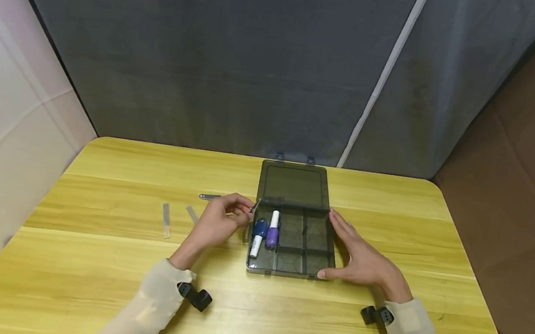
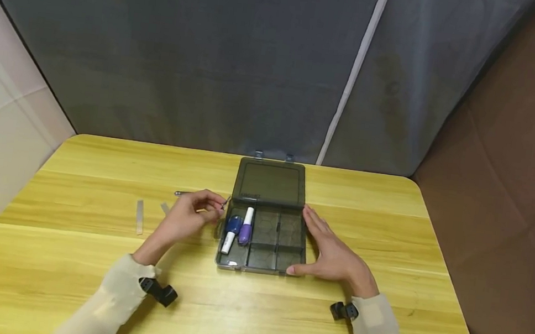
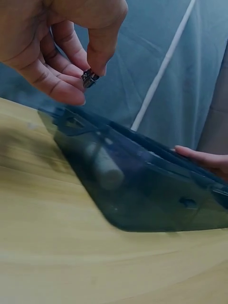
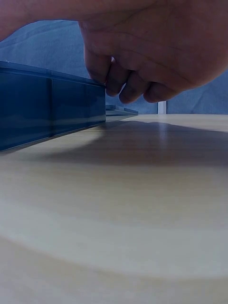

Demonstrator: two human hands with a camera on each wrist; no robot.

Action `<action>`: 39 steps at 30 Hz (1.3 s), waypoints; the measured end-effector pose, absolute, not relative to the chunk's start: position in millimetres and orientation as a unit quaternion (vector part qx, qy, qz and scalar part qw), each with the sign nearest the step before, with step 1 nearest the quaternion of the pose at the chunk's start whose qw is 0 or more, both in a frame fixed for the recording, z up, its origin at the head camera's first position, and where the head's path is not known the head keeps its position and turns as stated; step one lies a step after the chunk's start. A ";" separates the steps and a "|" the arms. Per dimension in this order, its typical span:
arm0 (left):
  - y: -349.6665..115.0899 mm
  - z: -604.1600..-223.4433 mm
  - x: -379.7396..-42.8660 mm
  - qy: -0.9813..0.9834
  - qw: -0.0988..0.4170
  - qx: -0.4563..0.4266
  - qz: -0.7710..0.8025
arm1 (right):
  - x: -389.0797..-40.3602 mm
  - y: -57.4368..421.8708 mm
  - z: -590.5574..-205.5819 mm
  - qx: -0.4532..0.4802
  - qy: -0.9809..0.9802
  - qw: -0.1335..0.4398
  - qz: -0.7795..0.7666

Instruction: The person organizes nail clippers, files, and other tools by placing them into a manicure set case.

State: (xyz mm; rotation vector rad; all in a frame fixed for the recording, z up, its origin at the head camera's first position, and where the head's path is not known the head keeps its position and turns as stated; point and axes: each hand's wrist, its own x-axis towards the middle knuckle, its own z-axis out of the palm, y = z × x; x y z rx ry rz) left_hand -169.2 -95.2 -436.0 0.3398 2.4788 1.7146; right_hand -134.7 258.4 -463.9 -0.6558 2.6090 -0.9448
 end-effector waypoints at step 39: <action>-56.4 -430.4 -167.8 0.817 0.062 0.139 0.555 | -135.4 259.0 -465.4 -0.228 0.906 0.140 -0.328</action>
